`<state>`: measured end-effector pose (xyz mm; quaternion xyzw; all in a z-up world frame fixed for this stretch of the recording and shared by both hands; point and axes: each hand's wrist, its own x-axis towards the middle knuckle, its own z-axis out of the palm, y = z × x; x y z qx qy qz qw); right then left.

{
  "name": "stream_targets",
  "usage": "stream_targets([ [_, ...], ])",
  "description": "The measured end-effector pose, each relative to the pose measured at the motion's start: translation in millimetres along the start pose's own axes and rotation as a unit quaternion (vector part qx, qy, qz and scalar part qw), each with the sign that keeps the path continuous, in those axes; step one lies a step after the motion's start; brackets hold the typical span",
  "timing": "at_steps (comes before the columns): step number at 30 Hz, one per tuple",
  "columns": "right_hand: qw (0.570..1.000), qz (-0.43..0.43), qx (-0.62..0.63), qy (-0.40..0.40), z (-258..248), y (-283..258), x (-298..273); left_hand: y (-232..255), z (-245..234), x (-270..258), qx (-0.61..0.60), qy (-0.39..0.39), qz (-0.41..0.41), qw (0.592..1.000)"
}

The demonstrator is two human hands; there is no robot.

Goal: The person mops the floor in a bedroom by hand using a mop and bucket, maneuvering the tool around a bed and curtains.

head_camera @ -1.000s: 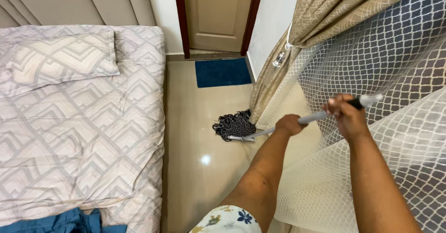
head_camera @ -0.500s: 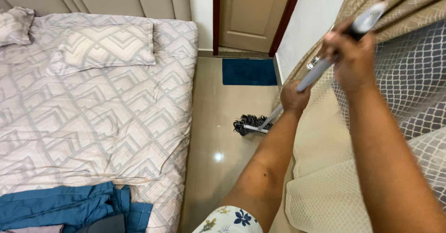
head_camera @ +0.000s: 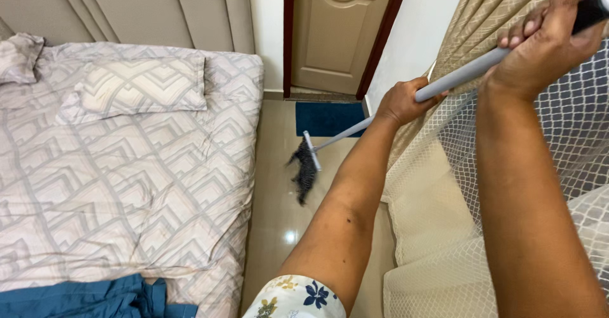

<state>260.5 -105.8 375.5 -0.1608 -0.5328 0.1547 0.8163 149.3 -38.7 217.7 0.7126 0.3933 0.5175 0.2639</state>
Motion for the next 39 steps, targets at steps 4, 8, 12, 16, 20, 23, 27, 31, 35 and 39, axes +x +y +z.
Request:
stream_targets([
  [4, 1.0, 0.006, 0.021, 0.014, -6, -2, -13, -15, -10, -11, 0.082, 0.029, 0.001, 0.996],
  [8, 0.964, 0.224, 0.072, -0.127, -17, 10, -48, -52, 8, -46, 0.229, 0.281, -0.148, 0.92],
  [12, 0.889, 0.338, -0.221, -0.216, -37, 42, -125, -127, 79, -82, 0.19, 0.492, -0.278, 0.803],
  [16, 0.861, 0.388, -0.123, -0.305, -70, 64, -176, -223, 140, -137, 0.019, 0.424, -0.341, 0.839],
  [20, 0.789, 0.412, -0.208, -0.406, -105, 71, -165, -260, 169, -147, 0.02, 0.28, -0.315, 0.907],
  [23, 0.785, 0.429, -0.215, -0.393, -124, 67, -161, -256, 193, -141, 0.079, 0.336, -0.222, 0.912],
  [27, 0.83, 0.407, -0.177, -0.337, -149, 62, -170, -250, 225, -130, 0.008, 0.323, -0.277, 0.905],
  [31, 0.842, 0.387, -0.207, -0.314, -176, 54, -180, -253, 251, -128, -0.388, 0.279, -0.37, 0.797],
  [35, 0.854, 0.368, -0.253, -0.268, -200, 40, -188, -243, 279, -145, -0.009, 0.109, -0.275, 0.955],
  [39, 0.851, 0.356, -0.297, -0.245, -214, 20, -190, -226, 305, -155, 0.003, 0.077, -0.17, 0.982],
])
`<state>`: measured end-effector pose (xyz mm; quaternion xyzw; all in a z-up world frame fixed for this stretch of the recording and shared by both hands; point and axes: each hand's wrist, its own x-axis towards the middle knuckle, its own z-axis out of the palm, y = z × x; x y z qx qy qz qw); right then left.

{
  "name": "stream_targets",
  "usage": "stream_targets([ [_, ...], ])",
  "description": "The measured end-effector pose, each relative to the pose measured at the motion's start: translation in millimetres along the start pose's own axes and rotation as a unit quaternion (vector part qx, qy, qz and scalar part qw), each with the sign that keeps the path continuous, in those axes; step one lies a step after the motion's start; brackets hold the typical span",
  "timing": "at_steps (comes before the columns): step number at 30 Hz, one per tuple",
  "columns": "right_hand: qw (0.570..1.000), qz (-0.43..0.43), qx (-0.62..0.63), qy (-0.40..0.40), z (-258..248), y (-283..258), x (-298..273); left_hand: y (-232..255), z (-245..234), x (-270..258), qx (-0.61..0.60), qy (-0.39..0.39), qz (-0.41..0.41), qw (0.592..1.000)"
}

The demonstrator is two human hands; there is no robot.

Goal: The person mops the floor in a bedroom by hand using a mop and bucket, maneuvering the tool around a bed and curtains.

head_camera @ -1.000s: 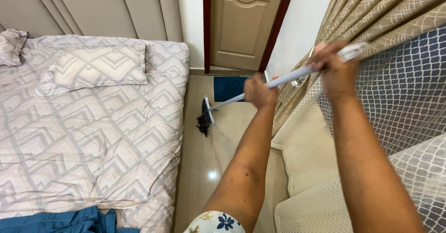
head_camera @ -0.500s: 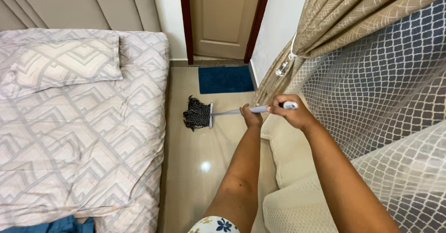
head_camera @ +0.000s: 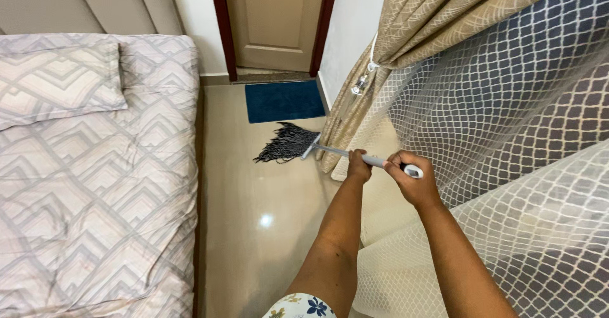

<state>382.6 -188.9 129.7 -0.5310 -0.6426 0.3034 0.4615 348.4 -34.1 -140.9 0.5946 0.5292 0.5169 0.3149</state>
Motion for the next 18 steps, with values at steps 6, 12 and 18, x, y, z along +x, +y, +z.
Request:
stream_targets([
  [6, 0.997, -0.003, -0.051, 0.055, -22, -7, -26, 11, 13, -21, 0.002, -0.168, 0.006, 0.986],
  [12, 0.997, 0.008, -0.045, 0.059, -41, -31, -22, 51, -14, -18, 0.065, -0.26, 0.015, 0.963],
  [18, 0.989, 0.089, -0.091, -0.073, -50, -49, -24, 77, -65, -23, 0.14, -0.398, 0.002, 0.907],
])
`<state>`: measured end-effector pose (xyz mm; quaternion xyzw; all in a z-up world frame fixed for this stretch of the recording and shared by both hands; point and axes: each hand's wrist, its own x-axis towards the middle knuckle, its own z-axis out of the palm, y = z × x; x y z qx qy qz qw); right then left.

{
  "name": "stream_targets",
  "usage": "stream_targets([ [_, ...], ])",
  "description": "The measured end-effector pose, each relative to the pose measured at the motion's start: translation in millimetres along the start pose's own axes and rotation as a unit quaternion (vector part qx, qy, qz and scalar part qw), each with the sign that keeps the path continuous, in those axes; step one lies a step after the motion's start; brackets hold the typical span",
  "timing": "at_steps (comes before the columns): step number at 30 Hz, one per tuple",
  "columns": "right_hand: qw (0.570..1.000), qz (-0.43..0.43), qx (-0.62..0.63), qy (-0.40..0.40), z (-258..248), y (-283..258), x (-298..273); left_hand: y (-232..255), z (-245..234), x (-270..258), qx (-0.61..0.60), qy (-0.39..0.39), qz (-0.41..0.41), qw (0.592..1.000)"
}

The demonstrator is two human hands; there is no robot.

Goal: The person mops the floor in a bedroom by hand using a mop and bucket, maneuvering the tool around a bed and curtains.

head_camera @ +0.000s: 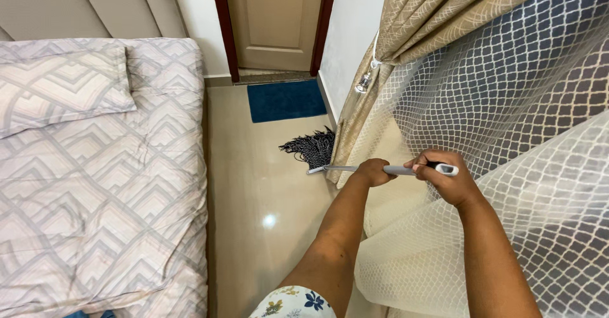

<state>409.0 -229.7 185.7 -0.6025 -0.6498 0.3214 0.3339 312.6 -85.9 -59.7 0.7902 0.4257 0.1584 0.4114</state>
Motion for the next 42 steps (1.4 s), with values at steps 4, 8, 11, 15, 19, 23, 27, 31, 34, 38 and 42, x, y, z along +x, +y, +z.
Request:
stream_targets([
  [4, 0.985, -0.006, 0.172, -0.008, 17, 8, -11, 11, -9, -23, 0.048, -0.013, -0.014, 0.999],
  [8, 0.983, -0.002, 0.185, 0.017, 30, 9, -28, 20, -23, -55, 0.058, -0.033, -0.058, 0.996],
  [11, 0.977, 0.007, 0.21, 0.04, 37, 3, -39, 26, -39, -81, 0.078, -0.039, -0.084, 0.993],
  [15, 0.956, 0.012, 0.288, 0.056, 48, -9, -38, 31, -69, -113, 0.108, -0.039, -0.111, 0.987],
  [19, 0.953, 0.011, 0.302, 0.036, 69, -16, -20, 13, -98, -139, 0.121, -0.022, -0.155, 0.98],
  [23, 0.934, -0.053, 0.353, -0.036, 127, -9, -12, -41, -113, -166, 0.126, 0.005, -0.157, 0.979],
  [27, 0.939, -0.056, 0.328, -0.089, 174, -26, -18, -89, -125, -203, 0.12, 0.03, -0.178, 0.976],
  [31, 0.946, -0.074, 0.289, -0.122, 194, -45, -16, -102, -136, -226, 0.102, 0.068, -0.202, 0.972],
  [34, 0.928, -0.086, 0.327, -0.154, 199, -56, -4, -97, -146, -242, 0.086, 0.102, -0.216, 0.967],
  [38, 0.927, -0.09, 0.331, -0.154, 201, -62, 7, -88, -156, -254, 0.062, 0.121, -0.245, 0.96],
  [42, 0.922, -0.159, 0.32, -0.151, 208, -71, 10, -81, -153, -272, 0.052, 0.173, -0.247, 0.952],
])
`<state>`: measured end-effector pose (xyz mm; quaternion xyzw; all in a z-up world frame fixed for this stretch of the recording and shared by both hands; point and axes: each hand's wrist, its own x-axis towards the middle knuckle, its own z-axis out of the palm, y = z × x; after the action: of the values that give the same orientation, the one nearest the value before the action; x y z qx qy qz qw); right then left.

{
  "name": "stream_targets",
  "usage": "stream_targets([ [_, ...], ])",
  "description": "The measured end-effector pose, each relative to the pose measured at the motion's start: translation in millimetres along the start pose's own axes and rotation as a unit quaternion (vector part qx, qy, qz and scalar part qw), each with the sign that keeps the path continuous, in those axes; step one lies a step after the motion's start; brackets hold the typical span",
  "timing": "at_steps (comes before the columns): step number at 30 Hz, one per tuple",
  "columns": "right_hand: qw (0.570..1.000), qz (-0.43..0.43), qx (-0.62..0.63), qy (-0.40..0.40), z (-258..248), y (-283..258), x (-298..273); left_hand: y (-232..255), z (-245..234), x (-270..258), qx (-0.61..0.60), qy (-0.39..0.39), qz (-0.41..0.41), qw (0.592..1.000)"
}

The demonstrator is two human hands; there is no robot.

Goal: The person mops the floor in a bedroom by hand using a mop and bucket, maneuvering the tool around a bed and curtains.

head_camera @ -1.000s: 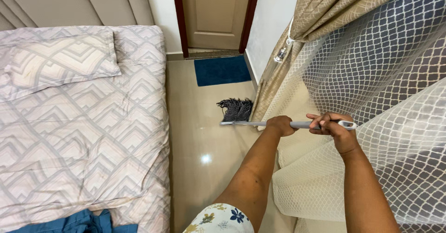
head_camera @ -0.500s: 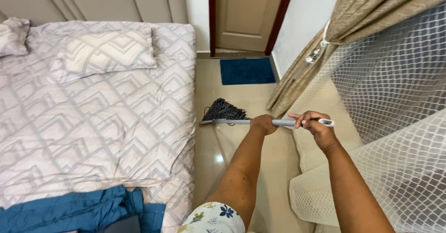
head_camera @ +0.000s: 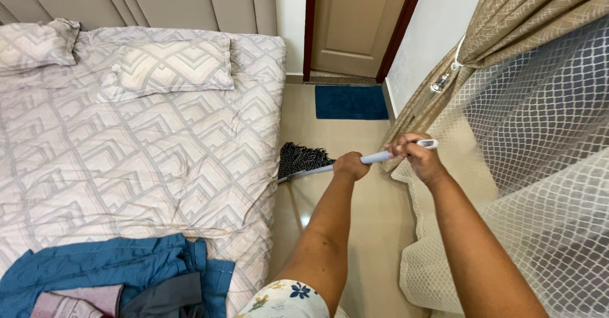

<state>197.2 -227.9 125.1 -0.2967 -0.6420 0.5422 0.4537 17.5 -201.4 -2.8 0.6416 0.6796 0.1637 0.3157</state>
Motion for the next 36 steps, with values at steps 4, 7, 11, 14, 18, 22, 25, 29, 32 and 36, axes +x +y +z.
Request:
stream_targets([
  [4, 0.999, 0.035, 0.004, 0.016, 18, -7, -6, -1, -8, -18, -0.021, 0.02, -0.024, 0.999],
  [7, 0.999, 0.015, 0.039, -0.016, 24, -16, -10, 0, -2, -33, -0.032, 0.034, -0.038, 0.998],
  [11, 0.999, 0.038, -0.02, -0.018, 22, -32, -27, 6, 15, -46, -0.042, 0.077, -0.019, 0.996],
  [14, 0.998, 0.035, -0.022, -0.042, 16, -44, -38, 14, 36, -57, -0.088, 0.123, -0.021, 0.988],
  [18, 0.994, 0.024, -0.062, -0.081, 10, -64, -54, 31, 81, -51, -0.161, 0.166, -0.054, 0.971],
  [22, 0.989, 0.046, -0.113, -0.084, 0, -87, -77, 51, 130, -37, -0.205, 0.242, -0.037, 0.948],
  [25, 0.981, 0.055, -0.168, -0.08, -13, -99, -97, 70, 163, -33, -0.244, 0.226, -0.024, 0.943],
  [29, 0.983, 0.051, -0.154, -0.087, -39, -103, -121, 97, 198, -25, -0.256, 0.26, 0.074, 0.928],
  [32, 0.982, 0.053, -0.166, -0.07, -66, -106, -132, 122, 216, -22, -0.277, 0.181, 0.051, 0.942],
  [36, 0.975, 0.077, -0.208, -0.02, -96, -110, -139, 155, 232, -21, -0.245, 0.164, 0.068, 0.953],
])
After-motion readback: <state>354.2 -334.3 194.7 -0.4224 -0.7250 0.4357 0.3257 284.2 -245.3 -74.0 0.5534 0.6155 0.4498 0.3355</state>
